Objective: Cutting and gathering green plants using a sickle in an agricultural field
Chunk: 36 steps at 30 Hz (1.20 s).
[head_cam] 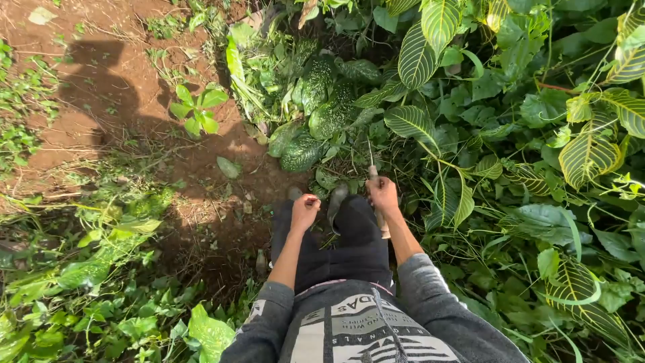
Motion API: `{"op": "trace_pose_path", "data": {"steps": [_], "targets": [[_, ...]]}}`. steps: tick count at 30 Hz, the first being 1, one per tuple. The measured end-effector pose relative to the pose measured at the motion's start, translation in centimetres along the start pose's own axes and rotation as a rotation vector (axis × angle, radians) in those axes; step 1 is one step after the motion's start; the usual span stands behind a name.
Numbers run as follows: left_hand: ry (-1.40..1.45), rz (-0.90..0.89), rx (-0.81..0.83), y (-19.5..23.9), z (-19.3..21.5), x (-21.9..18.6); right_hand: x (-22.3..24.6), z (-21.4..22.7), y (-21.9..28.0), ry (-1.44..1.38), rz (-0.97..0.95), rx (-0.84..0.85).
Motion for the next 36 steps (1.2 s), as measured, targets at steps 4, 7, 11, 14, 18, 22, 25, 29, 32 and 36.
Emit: {"op": "trace_pose_path", "data": {"steps": [4,7,11,14,18,22,25,29,32,36], "targets": [[-0.009,-0.013,0.005,-2.6,-1.0,2.7,-1.7,-2.6,-2.8,0.136,-0.082,-0.041],[-0.022,-0.038,-0.050,-4.4,-0.9,4.5,-1.6,-4.4,-3.8,0.151,-0.084,-0.057],[-0.024,-0.147,-0.081,-9.1,-0.3,6.0,-1.7,-8.2,-9.0,0.118,0.005,-0.144],[-0.012,-0.191,-0.085,-13.0,-1.7,12.8,-7.0,-11.8,-16.5,0.151,0.030,-0.165],[-0.063,-0.263,-0.167,-24.5,-4.0,19.0,-10.0,-17.1,-29.5,0.039,0.193,-0.147],[-0.146,-0.484,-0.333,-32.8,-6.7,23.2,-14.0,-23.1,-39.5,0.129,0.275,-0.234],[-0.194,-0.635,-0.400,-37.6,-8.1,25.0,-17.4,-26.7,-43.4,0.114,0.277,-0.286],[-0.657,-0.537,-0.219,-42.1,-9.3,24.3,-20.0,-29.4,-41.9,0.114,0.257,-0.210],[-0.816,-0.467,-0.231,-43.9,-10.2,25.1,-22.7,-29.6,-40.7,0.140,0.264,-0.186],[-0.914,-0.379,-0.183,-44.9,-10.2,25.7,-23.0,-28.8,-36.9,0.155,0.182,-0.185]]}}
Point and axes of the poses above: each hand's wrist, its own y-axis away from the middle knuckle, its own z-axis out of the back of the hand, x = y × z, the point moved 1 cm from there along -y, towards the middle knuckle, and after that the axes turned 7 degrees about -z, right-handed, at the moved point
